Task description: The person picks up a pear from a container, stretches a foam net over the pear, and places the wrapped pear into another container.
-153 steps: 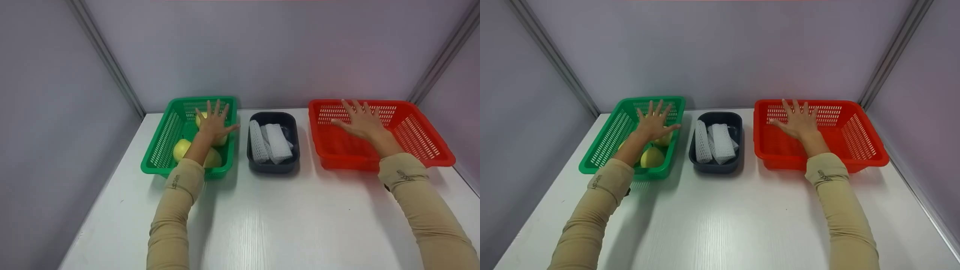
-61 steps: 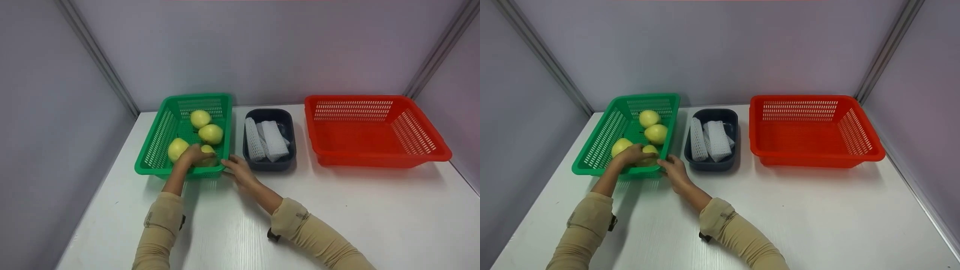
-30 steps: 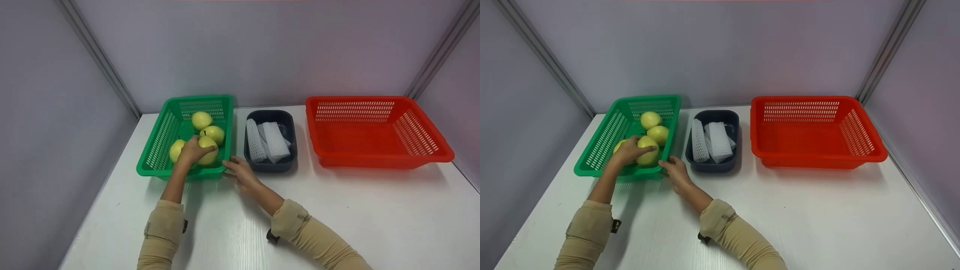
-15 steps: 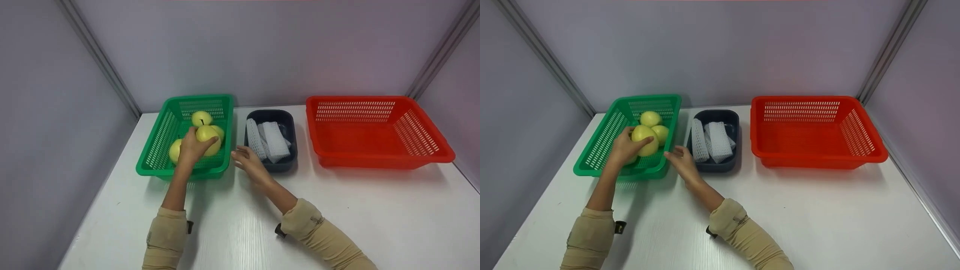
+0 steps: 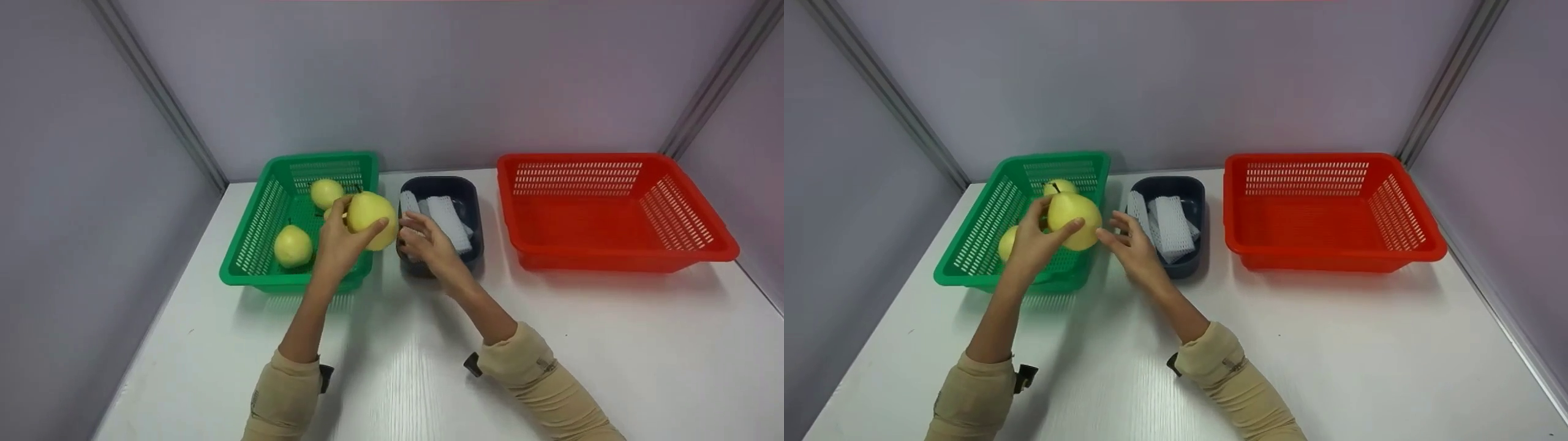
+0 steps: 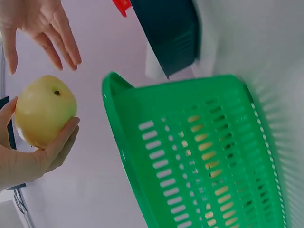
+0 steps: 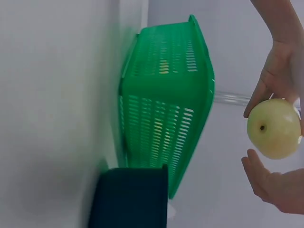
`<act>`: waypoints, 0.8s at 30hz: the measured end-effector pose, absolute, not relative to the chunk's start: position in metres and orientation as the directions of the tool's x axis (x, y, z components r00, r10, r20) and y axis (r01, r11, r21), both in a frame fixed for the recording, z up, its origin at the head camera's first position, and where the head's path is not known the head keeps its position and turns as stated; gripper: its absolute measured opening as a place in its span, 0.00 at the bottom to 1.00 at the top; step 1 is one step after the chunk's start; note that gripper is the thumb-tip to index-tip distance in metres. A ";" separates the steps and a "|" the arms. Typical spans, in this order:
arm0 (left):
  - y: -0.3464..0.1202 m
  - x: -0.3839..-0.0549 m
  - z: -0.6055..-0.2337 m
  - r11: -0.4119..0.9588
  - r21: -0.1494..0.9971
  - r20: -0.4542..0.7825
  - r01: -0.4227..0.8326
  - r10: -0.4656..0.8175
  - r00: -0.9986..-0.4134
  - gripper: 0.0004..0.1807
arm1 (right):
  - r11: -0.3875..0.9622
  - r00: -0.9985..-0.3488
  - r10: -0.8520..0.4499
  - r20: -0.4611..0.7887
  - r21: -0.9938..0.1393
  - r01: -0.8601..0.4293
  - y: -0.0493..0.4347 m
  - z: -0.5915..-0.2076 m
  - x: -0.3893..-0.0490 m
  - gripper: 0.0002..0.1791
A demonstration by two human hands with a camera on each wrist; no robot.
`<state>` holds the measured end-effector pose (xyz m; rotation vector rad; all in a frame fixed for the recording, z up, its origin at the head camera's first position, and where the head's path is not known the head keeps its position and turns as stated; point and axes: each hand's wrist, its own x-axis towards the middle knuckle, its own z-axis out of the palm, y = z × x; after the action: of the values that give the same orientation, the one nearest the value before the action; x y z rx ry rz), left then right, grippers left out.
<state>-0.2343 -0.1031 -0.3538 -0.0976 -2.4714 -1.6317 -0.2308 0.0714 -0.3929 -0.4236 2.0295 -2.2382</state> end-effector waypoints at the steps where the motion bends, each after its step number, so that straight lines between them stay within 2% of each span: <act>1: -0.099 -0.232 -0.354 0.374 0.913 0.187 0.162 -0.031 -0.982 0.42 | -0.112 -0.954 -0.257 0.155 -0.985 -0.130 0.074 -0.392 -0.230 0.32; 8: -0.077 -0.222 -0.362 0.274 0.930 0.235 0.244 0.065 -0.970 0.40 | -0.081 -0.939 -0.291 0.184 -0.983 -0.168 0.096 -0.388 -0.226 0.29; 17: -0.058 -0.218 -0.383 0.234 0.917 0.303 0.323 0.115 -0.946 0.39 | 0.091 -0.928 -0.354 0.119 -0.983 -0.161 0.122 -0.387 -0.222 0.32; 24: -0.049 -0.215 -0.395 0.207 0.930 0.266 0.304 0.192 -0.945 0.40 | 0.171 -0.929 -0.367 0.053 -0.978 -0.123 0.140 -0.391 -0.220 0.33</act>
<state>-0.2151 -0.0487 -0.3951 -0.4883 -2.3683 -1.8591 -0.2200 0.1401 -0.3910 -0.4778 2.2466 -1.8450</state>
